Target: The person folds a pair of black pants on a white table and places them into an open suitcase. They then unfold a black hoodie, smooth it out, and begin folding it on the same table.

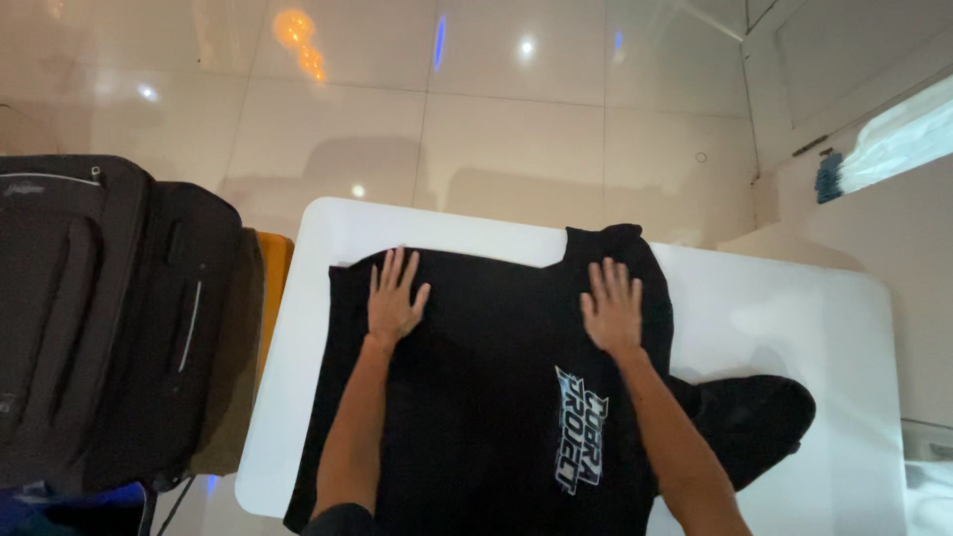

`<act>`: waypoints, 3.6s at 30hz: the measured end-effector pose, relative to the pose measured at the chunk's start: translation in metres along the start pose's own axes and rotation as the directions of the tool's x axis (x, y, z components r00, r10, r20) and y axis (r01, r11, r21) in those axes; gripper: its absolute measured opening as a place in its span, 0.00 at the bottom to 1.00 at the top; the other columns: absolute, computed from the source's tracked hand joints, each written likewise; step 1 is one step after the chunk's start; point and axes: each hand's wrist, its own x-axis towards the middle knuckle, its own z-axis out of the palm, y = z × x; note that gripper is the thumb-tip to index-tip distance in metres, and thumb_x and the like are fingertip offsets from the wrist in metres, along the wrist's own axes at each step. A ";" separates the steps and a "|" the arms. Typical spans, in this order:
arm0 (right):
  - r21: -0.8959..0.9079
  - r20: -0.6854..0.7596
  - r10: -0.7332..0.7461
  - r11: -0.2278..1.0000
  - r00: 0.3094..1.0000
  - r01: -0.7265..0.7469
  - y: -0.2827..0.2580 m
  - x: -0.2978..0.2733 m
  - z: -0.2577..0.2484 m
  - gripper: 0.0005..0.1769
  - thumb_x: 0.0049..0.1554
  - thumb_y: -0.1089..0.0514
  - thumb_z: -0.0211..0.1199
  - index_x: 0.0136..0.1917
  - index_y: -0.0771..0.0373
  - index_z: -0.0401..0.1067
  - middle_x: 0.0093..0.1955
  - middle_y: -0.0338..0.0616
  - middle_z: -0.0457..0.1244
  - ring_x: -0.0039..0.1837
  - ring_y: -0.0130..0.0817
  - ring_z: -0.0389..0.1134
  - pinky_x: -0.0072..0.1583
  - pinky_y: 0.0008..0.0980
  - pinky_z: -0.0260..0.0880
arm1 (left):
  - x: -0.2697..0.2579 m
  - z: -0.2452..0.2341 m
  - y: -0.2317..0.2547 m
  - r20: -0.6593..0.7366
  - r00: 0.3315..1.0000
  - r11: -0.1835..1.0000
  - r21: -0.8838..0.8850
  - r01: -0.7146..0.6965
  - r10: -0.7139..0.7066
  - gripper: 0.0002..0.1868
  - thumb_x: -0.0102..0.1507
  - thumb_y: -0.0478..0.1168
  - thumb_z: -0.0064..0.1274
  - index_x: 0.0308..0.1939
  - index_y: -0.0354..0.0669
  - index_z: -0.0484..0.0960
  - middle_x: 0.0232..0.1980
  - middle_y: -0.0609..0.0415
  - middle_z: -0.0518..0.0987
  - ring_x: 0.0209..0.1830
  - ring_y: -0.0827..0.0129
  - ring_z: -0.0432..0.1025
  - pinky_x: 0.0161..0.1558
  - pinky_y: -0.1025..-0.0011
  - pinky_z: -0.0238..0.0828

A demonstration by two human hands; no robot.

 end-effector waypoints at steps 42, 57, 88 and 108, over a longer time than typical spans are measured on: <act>0.052 -0.061 0.338 0.941 0.939 -0.335 0.038 -0.100 -0.019 0.41 0.60 0.38 0.57 0.80 0.57 0.56 0.84 0.57 0.45 0.84 0.63 0.40 0.74 0.77 0.37 | -0.066 0.003 0.005 0.044 0.931 0.924 0.151 0.351 -0.361 0.35 0.72 0.58 0.40 0.77 0.39 0.62 0.80 0.41 0.59 0.83 0.47 0.49 0.79 0.31 0.36; 0.036 -0.085 0.301 0.954 0.950 -0.299 0.075 -0.018 -0.011 0.42 0.62 0.37 0.53 0.82 0.58 0.53 0.85 0.56 0.43 0.85 0.61 0.38 0.76 0.74 0.34 | 0.018 0.024 -0.007 0.086 0.939 0.928 0.205 0.310 -0.333 0.43 0.68 0.64 0.34 0.80 0.41 0.56 0.82 0.38 0.48 0.83 0.43 0.37 0.73 0.32 0.26; 0.011 -0.040 0.102 0.995 0.994 -0.102 -0.004 -0.089 -0.033 0.33 0.64 0.47 0.50 0.80 0.56 0.57 0.83 0.55 0.47 0.84 0.56 0.44 0.78 0.66 0.39 | -0.109 -0.036 0.023 0.098 0.931 0.916 0.242 0.321 -0.352 0.35 0.68 0.60 0.41 0.78 0.62 0.60 0.83 0.49 0.54 0.84 0.54 0.44 0.72 0.25 0.30; 0.113 -0.169 0.335 0.941 0.927 -0.319 -0.049 -0.131 -0.017 0.34 0.65 0.48 0.50 0.78 0.68 0.58 0.82 0.63 0.47 0.84 0.59 0.44 0.78 0.64 0.39 | -0.128 -0.028 -0.071 0.574 0.495 0.515 -0.144 0.845 -0.652 0.39 0.60 0.58 0.61 0.59 0.21 0.81 0.57 0.29 0.82 0.58 0.45 0.79 0.59 0.57 0.75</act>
